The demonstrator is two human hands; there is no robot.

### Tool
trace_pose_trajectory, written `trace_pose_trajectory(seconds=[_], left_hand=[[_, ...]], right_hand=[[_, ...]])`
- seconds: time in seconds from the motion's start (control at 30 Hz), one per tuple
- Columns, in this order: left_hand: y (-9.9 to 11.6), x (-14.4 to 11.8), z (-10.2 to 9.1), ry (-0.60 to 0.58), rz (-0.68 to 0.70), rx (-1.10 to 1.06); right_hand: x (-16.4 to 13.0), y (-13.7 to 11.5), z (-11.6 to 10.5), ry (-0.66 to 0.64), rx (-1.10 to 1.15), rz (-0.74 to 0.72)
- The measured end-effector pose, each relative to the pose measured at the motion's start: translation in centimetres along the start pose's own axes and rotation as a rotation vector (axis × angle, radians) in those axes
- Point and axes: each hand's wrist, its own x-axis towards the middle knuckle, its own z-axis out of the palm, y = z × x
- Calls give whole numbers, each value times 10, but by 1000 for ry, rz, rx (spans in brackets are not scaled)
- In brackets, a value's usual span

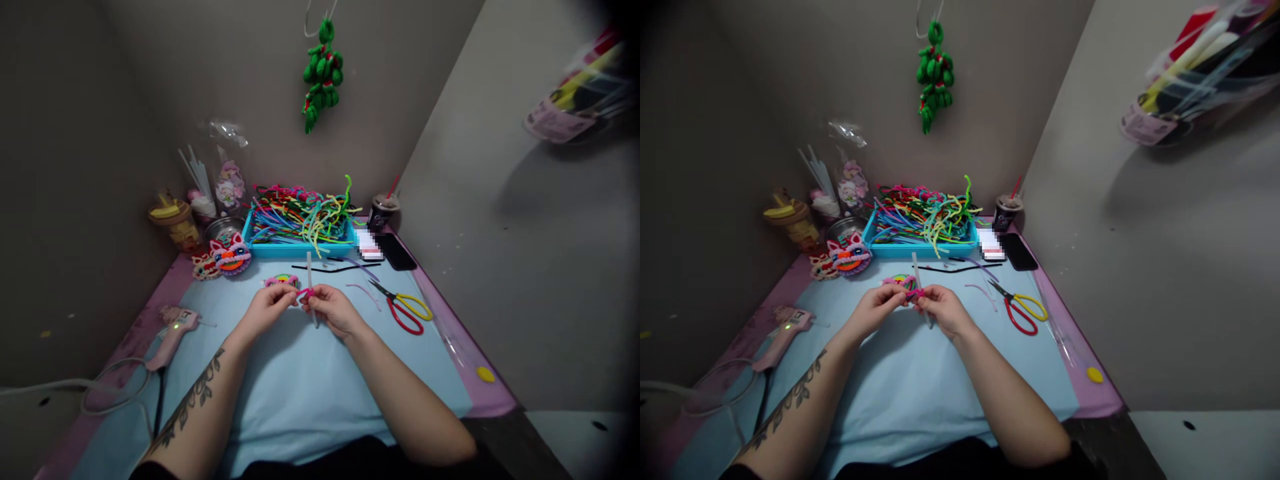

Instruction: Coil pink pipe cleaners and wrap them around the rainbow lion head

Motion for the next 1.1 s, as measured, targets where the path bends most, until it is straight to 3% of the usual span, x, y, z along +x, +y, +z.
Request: trace_pose_trajectory(seconds=[0.33, 0.63, 0.97, 1.1], left_hand=[[-7, 0, 3, -7, -33, -112], [-10, 2, 12, 11, -11, -78], [-12, 1, 23, 198, 9, 33], [-7, 1, 26, 280, -52, 113]], right_hand=[[0, 4, 4, 218, -323, -284], [-1, 4, 8, 354, -460, -362], [5, 19, 12, 497, -658, -555], [4, 22, 15, 516, -721, -635]])
